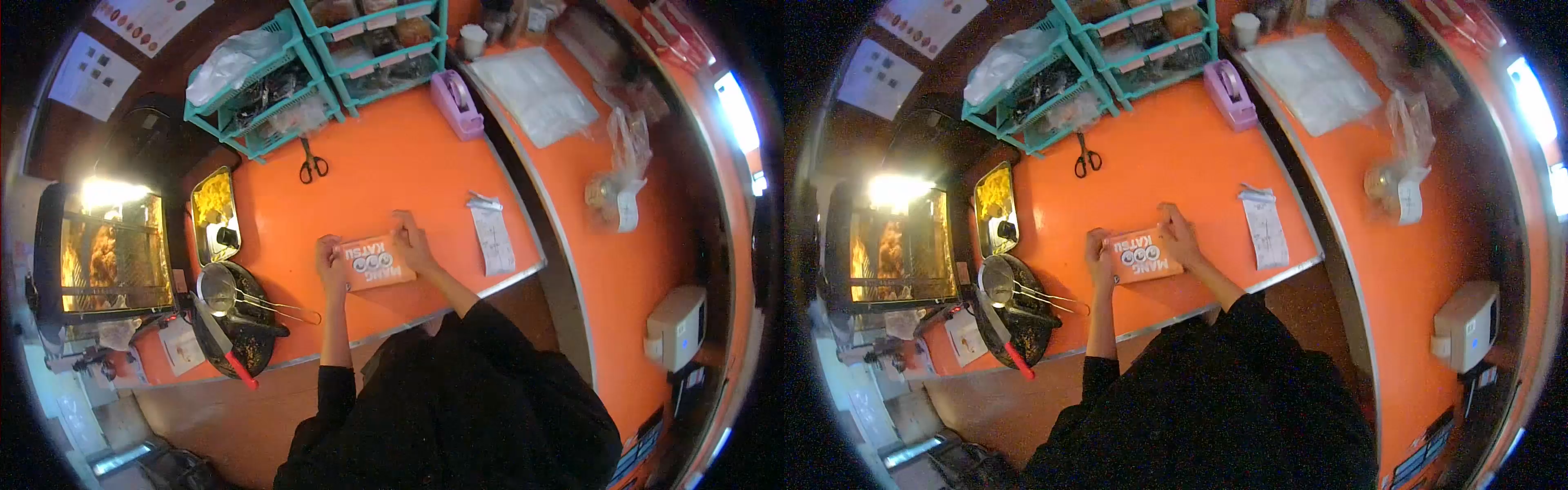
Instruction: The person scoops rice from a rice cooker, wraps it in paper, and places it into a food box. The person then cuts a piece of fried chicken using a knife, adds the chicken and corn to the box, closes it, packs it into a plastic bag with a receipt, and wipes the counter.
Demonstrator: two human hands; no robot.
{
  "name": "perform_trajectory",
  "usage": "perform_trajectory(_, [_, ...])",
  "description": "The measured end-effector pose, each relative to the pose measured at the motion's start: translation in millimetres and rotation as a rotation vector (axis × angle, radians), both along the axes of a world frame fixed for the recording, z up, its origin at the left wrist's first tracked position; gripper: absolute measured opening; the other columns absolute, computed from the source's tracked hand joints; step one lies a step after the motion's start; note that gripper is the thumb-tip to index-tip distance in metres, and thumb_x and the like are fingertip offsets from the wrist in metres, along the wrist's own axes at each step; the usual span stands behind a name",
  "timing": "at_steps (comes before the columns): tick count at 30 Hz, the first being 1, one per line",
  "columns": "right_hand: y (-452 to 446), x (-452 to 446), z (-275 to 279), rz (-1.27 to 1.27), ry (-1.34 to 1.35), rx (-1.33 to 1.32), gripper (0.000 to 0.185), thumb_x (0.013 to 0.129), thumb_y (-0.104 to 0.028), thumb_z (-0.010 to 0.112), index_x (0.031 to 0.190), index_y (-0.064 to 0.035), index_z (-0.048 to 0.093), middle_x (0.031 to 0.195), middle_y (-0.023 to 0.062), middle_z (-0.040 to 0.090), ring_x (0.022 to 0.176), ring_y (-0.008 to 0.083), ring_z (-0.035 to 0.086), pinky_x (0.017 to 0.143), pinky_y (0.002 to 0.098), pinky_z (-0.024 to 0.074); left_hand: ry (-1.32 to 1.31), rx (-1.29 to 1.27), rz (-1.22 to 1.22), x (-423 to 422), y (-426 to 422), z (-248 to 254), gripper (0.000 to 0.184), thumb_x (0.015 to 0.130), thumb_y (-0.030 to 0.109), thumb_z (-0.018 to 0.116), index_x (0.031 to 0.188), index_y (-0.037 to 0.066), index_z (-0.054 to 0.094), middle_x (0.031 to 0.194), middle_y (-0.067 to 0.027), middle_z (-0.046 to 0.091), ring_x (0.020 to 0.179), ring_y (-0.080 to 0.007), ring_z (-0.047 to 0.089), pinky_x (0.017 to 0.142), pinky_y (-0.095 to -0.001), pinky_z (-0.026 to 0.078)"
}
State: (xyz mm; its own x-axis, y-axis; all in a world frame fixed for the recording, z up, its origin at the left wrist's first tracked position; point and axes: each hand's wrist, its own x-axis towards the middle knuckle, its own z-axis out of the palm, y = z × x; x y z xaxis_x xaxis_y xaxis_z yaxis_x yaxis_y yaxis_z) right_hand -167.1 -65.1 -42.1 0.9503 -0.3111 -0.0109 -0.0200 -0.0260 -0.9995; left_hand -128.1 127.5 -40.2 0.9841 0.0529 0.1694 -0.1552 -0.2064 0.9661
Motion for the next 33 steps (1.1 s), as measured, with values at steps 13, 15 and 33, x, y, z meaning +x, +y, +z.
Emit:
perform_trajectory(13, [-263.8, 173.7, 31.1, -0.510, -0.088, -1.247, 0.018, 0.080, -0.015, 0.056, 0.085, 0.0015, 0.062, 0.092, 0.0223, 0.053, 0.089, 0.0381, 0.051, 0.077, 0.0491, 0.0412, 0.109, 1.014, 0.074, -62.5, -118.4, 32.3, 0.046, 0.083, 0.032, 0.056, 0.115, 0.000, 0.055, 0.145, -0.0227, 0.020, 0.134, -0.0482, 0.013, 0.103, -0.0638, 0.014])
perform_trajectory(15, [-271.7, 189.4, 14.1, -0.502, -0.079, -1.439, 0.019, 0.079, -0.014, 0.056, 0.083, 0.0034, 0.063, 0.095, 0.0231, 0.053, 0.093, 0.0386, 0.051, 0.080, 0.0489, 0.0417, 0.076, 0.931, 0.052, -73.7, -114.5, 30.6, 0.051, 0.083, 0.034, 0.056, 0.120, 0.000, 0.052, 0.145, -0.0229, 0.019, 0.134, -0.0482, 0.012, 0.103, -0.0638, 0.013])
perform_trajectory(33, [-220.8, 102.1, 10.3, 0.166, 0.151, -0.206, 0.018, 0.086, -0.011, 0.052, 0.087, -0.0006, 0.066, 0.073, 0.0089, 0.064, 0.058, 0.0185, 0.060, 0.053, 0.0317, 0.0476, 0.102, 0.618, 0.457, -86.5, -82.3, 76.1, 0.081, 0.055, 0.023, 0.082, 0.129, 0.019, 0.051, 0.101, -0.0133, 0.047, 0.089, -0.0278, 0.051, 0.076, -0.0354, 0.046])
